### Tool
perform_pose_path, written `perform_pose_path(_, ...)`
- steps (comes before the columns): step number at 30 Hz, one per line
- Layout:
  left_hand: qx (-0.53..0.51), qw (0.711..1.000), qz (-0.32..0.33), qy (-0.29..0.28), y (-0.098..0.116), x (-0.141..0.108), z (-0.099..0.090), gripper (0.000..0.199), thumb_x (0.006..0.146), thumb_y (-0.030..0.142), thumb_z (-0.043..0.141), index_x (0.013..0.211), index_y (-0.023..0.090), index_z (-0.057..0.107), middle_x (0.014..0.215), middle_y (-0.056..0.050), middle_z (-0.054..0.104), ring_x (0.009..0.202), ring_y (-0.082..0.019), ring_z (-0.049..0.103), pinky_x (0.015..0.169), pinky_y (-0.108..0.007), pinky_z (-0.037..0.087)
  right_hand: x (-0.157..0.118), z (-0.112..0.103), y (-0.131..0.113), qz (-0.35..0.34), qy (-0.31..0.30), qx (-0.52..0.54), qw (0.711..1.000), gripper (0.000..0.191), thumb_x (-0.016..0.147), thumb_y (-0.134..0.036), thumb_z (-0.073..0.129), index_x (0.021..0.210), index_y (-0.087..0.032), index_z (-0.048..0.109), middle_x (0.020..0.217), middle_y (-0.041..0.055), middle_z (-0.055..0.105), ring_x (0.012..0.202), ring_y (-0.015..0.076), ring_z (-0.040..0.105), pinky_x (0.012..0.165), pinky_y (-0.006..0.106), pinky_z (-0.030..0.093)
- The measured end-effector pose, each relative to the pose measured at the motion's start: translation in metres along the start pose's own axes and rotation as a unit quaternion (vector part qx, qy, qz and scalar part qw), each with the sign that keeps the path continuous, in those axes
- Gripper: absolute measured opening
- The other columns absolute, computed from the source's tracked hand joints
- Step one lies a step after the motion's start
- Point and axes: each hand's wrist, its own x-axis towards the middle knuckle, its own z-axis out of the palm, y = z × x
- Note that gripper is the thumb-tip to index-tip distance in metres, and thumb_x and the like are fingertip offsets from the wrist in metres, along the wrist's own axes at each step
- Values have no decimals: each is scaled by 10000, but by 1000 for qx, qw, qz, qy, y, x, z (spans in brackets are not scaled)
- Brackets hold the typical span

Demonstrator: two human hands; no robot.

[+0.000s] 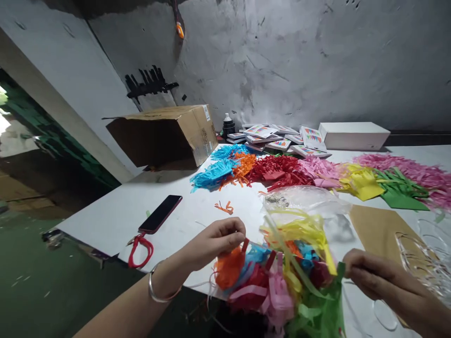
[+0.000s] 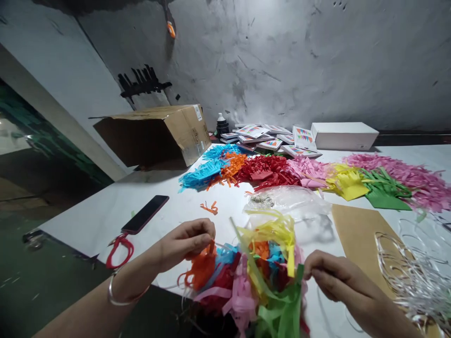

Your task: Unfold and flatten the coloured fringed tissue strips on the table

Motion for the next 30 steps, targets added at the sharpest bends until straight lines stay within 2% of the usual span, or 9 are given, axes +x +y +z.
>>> perform_pose_path(2, -44, 999, -18, -2, 1, 1, 1, 343, 891, 526, 640, 826, 204, 543, 591, 87, 336, 496, -90, 235, 440, -199, 231, 2, 6, -6, 2, -7, 32, 999, 495, 768, -705, 717, 750, -210, 701, 598, -16, 434, 549, 106, 320, 509, 253, 279)
perform_pose_path(6, 140, 989, 51, -4, 13, -3, 7, 201, 963, 357, 564, 858, 196, 620, 760, -13, 581, 676, -146, 473, 620, -247, 411, 9, 15, -7, -45, -68, -41, 996, 447, 847, -672, 650, 826, -230, 715, 649, 13, 519, 609, 143, 414, 574, 274, 350)
perform_pose_path(8, 182, 981, 72, -8, 19, -5, 7, 176, 971, 308, 544, 867, 202, 640, 849, -43, 640, 774, -175, 533, 710, -279, 450, 10, 16, -5, -43, -35, -29, 998, 423, 861, -651, 655, 837, -232, 707, 633, -6, 476, 601, 130, 383, 557, 262, 312)
perform_pose_path(11, 83, 995, 59, 0, 20, -5, 3, 224, 954, 383, 597, 853, 187, 634, 820, -39, 623, 716, -160, 525, 670, -275, 447, 8, 13, -2, -37, 67, 49, 996, 430, 822, -646, 707, 806, -218, 685, 620, -26, 402, 585, 110, 319, 531, 254, 244)
perform_pose_path(15, -73, 997, 2, 0, 18, -1, 1, 336, 900, 492, 681, 829, 174, 599, 674, 40, 498, 532, -81, 344, 492, -210, 289, 5, 4, 2, -22, 75, 66, 995, 429, 791, -628, 749, 774, -203, 688, 633, -17, 415, 581, 103, 321, 528, 255, 252)
perform_pose_path(17, -51, 999, -14, -7, 20, 0, 3, 341, 858, 483, 734, 801, 161, 640, 634, 43, 489, 542, -85, 350, 490, -208, 272, 7, 0, 2, -26, 67, 64, 995, 431, 786, -627, 748, 756, -201, 682, 621, -12, 415, 571, 109, 331, 514, 259, 264)
perform_pose_path(23, 18, 998, -56, -26, 20, 7, 16, 272, 751, 418, 810, 779, 150, 770, 658, -20, 661, 585, -123, 494, 544, -234, 357, 7, 9, -5, -1, 76, 41, 996, 466, 748, -665, 759, 747, -205, 681, 613, -12, 411, 578, 110, 328, 528, 257, 239)
perform_pose_path(27, 99, 994, -16, -30, 21, 7, 19, 252, 845, 411, 723, 799, 163, 733, 659, -8, 645, 589, -123, 491, 565, -235, 375, -1, 13, -3, 11, 66, 23, 998, 499, 751, -701, 731, 730, -205, 674, 603, -15, 396, 578, 116, 319, 531, 269, 234)
perform_pose_path(30, 64, 995, -2, -80, 25, 6, 18, 292, 884, 455, 682, 817, 176, 629, 689, 18, 567, 592, -107, 434, 551, -217, 368, -1, 10, 3, 25, 46, 30, 998, 511, 738, -701, 742, 735, -194, 682, 599, -18, 407, 565, 101, 308, 516, 257, 216)
